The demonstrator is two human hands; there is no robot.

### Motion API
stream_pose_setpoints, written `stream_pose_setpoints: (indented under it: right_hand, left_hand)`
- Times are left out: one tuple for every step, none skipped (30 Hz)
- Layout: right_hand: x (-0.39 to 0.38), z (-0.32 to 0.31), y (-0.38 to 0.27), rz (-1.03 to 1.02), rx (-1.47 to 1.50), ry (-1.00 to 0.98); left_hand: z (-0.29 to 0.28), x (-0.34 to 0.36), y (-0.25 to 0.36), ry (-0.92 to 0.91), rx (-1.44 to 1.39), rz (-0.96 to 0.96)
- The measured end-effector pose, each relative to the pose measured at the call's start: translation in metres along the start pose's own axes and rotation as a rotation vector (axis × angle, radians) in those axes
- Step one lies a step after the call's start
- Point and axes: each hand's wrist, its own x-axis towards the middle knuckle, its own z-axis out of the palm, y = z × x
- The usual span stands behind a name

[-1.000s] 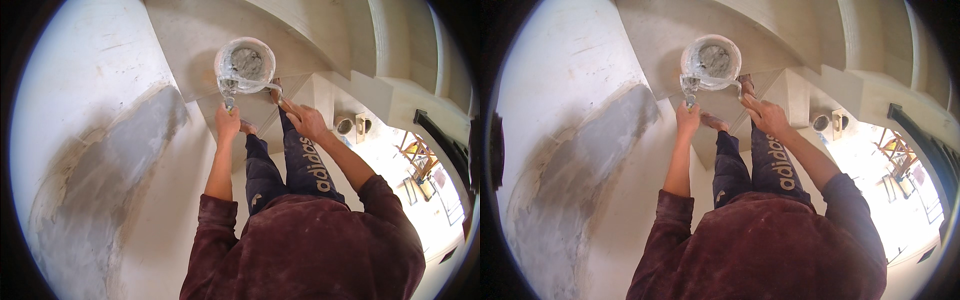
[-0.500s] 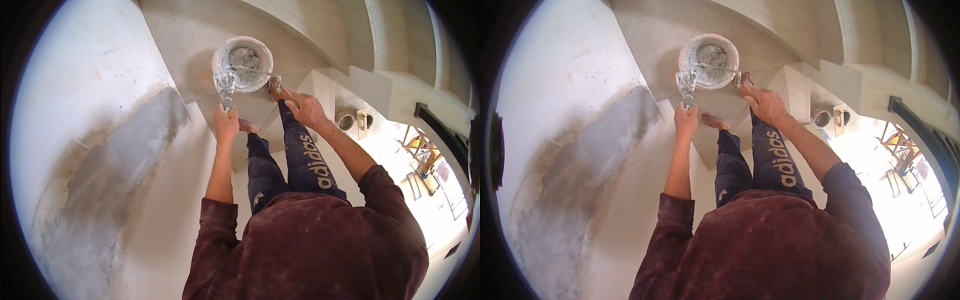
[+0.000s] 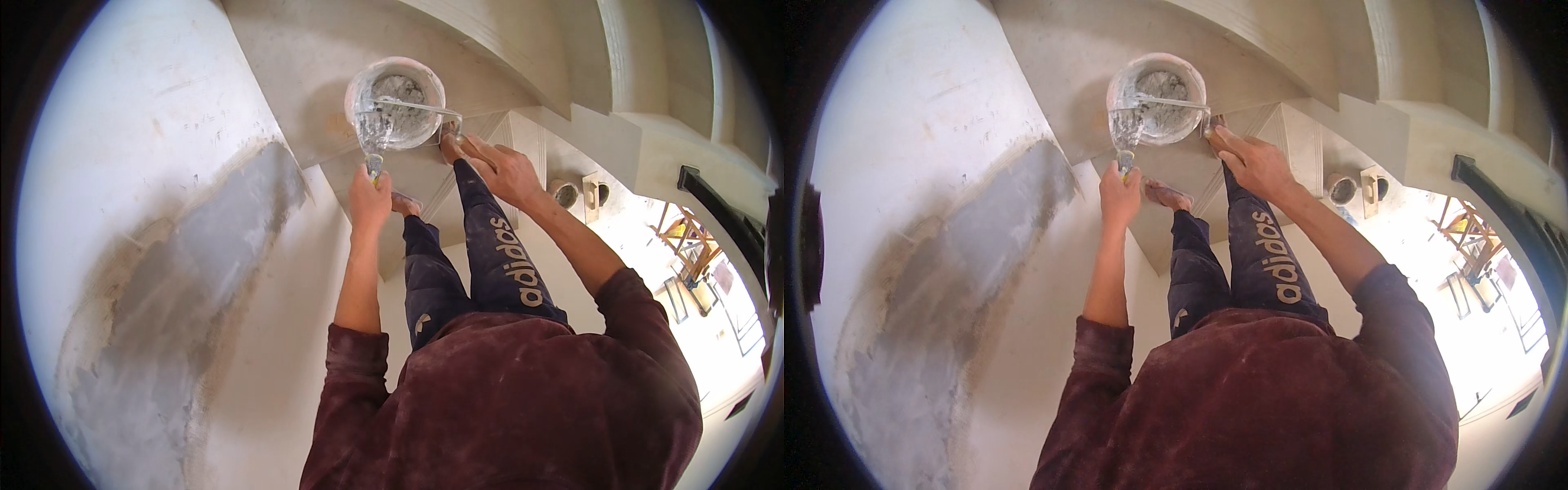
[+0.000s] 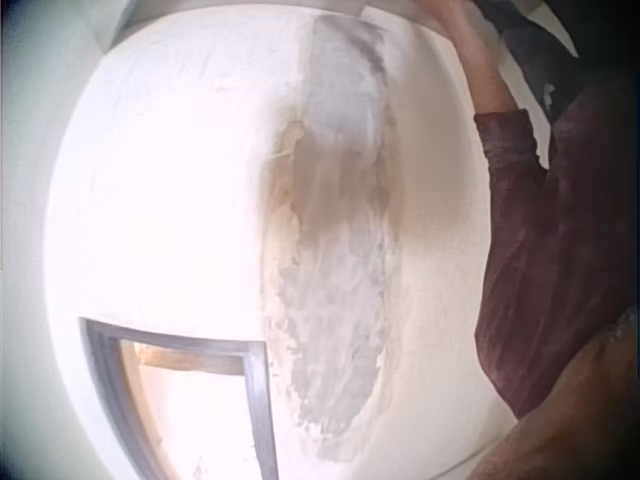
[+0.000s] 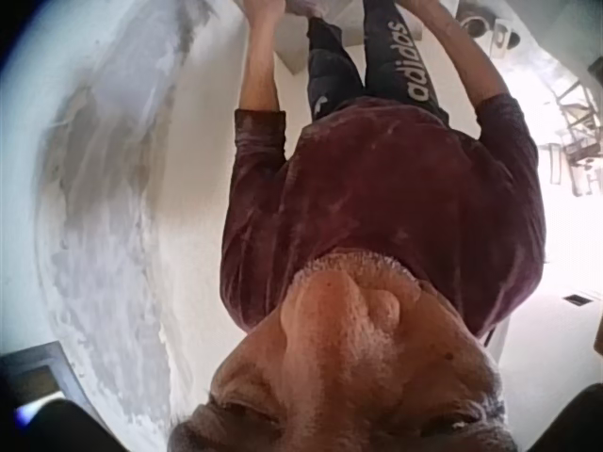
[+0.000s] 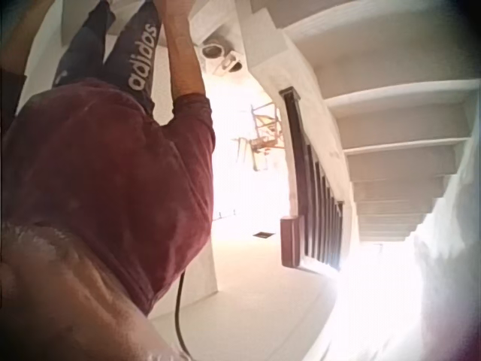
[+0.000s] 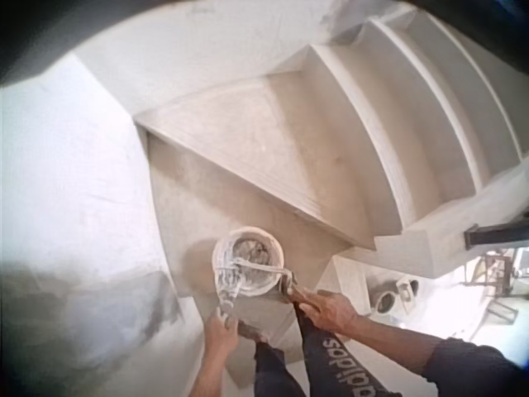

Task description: The person applies plaster to a wall using a trowel, smoothing the surface in broad strokes. They repeatedly scoop plaster from a bucket and spread it across the wall area.

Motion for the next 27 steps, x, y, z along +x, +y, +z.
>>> stream_pose_setpoints:
  right_hand:
    - [-0.008, -0.007, -0.007, 0.000, -0.003, -0.055]
    - [-0.016, -0.015, -0.011, 0.005, -0.013, -0.101]
    - [-0.022, -0.018, -0.013, 0.009, -0.022, -0.146]
    - [-0.026, -0.017, -0.016, -0.003, -0.037, -0.183]
    - [-0.031, -0.014, -0.020, -0.011, -0.048, -0.222]
    - [-0.034, -0.010, -0.021, -0.020, -0.059, -0.261]
    - [-0.031, -0.003, -0.016, -0.022, -0.059, -0.192]
    - [-0.020, 0.008, -0.004, -0.027, -0.053, -0.120]
    - [-0.010, 0.015, 0.004, -0.028, -0.047, -0.048]
    - [-0.001, 0.018, 0.012, -0.032, -0.043, -0.027]
    - [0.010, 0.016, 0.018, -0.040, -0.041, -0.006]
    - [0.015, 0.014, 0.021, -0.048, -0.039, 0.016]
    - [0.013, 0.008, 0.024, -0.019, 0.006, 0.019]
    - [0.008, -0.005, 0.013, 0.007, 0.058, 0.006]
    - [0.000, -0.015, 0.005, 0.038, 0.103, 0.003]
    - [-0.015, -0.009, 0.005, 0.038, 0.069, 0.037]
    - [-0.026, -0.011, 0.002, -0.014, 0.110, 0.087]
    - [-0.035, -0.015, -0.006, 0.000, 0.097, 0.048]
    - [-0.042, -0.020, -0.013, 0.014, 0.085, 0.008]
    - [-0.049, -0.020, -0.016, 0.005, 0.088, -0.008]
    - [-0.056, -0.020, -0.018, -0.005, 0.091, -0.025]
    - [-0.060, -0.019, -0.019, -0.016, 0.095, -0.042]
    - [-0.064, -0.018, -0.021, -0.028, 0.094, -0.041]
    - [-0.067, -0.015, -0.022, -0.042, 0.092, -0.040]
    - [-0.068, -0.014, -0.023, -0.055, 0.091, -0.040]
    - [-0.069, -0.013, -0.023, -0.053, 0.081, -0.058]
    - [-0.069, -0.013, -0.023, -0.050, 0.071, -0.076]
  left_hand:
    - [-0.001, 0.000, -0.003, 0.000, -0.005, 0.013]
    - [-0.001, 0.001, -0.002, 0.002, -0.005, -0.005]
    - [-0.003, 0.001, 0.001, 0.004, -0.006, -0.023]
    - [-0.003, 0.002, 0.002, 0.006, -0.006, -0.041]
    - [-0.003, 0.002, 0.002, -0.008, -0.005, -0.027]
    - [-0.004, 0.002, 0.002, -0.023, -0.003, -0.013]
    - [-0.004, 0.002, 0.002, -0.037, -0.001, 0.001]
    - [-0.002, -0.001, 0.002, -0.015, -0.001, 0.014]
    - [0.001, -0.005, 0.002, 0.004, 0.001, 0.027]
    - [0.003, -0.008, 0.000, 0.022, 0.002, 0.041]
    - [0.003, -0.007, -0.003, -0.024, -0.071, -0.009]
    - [0.002, -0.005, -0.007, -0.070, -0.144, -0.059]
    - [0.001, -0.002, -0.011, -0.116, -0.218, -0.108]
    - [-0.001, -0.003, -0.020, -0.234, -0.537, -0.236]
    - [-0.005, 0.000, -0.025, -0.354, -0.862, -0.352]
    - [-0.007, 0.001, -0.029, -0.474, -1.187, -0.467]
    - [-0.007, 0.002, -0.017, -0.442, -1.315, -0.502]
    - [-0.013, -0.003, -0.003, -0.405, -1.438, -0.545]
    - [-0.015, -0.005, 0.006, -0.365, -1.561, -0.588]
    - [-0.014, -0.004, 0.004, -0.382, -1.549, -0.566]
    - [-0.013, -0.002, 0.000, -0.398, -1.537, -0.544]
    - [-0.013, -0.001, -0.002, -0.414, -1.526, -0.523]
    - [-0.013, 0.000, -0.001, -0.405, -1.508, -0.535]
    - [-0.014, 0.000, 0.000, -0.396, -1.491, -0.547]
    - [-0.014, 0.001, 0.001, -0.387, -1.474, -0.559]
    - [-0.014, 0.001, 0.002, -0.394, -1.469, -0.555]
    - [-0.014, 0.001, 0.003, -0.401, -1.464, -0.552]
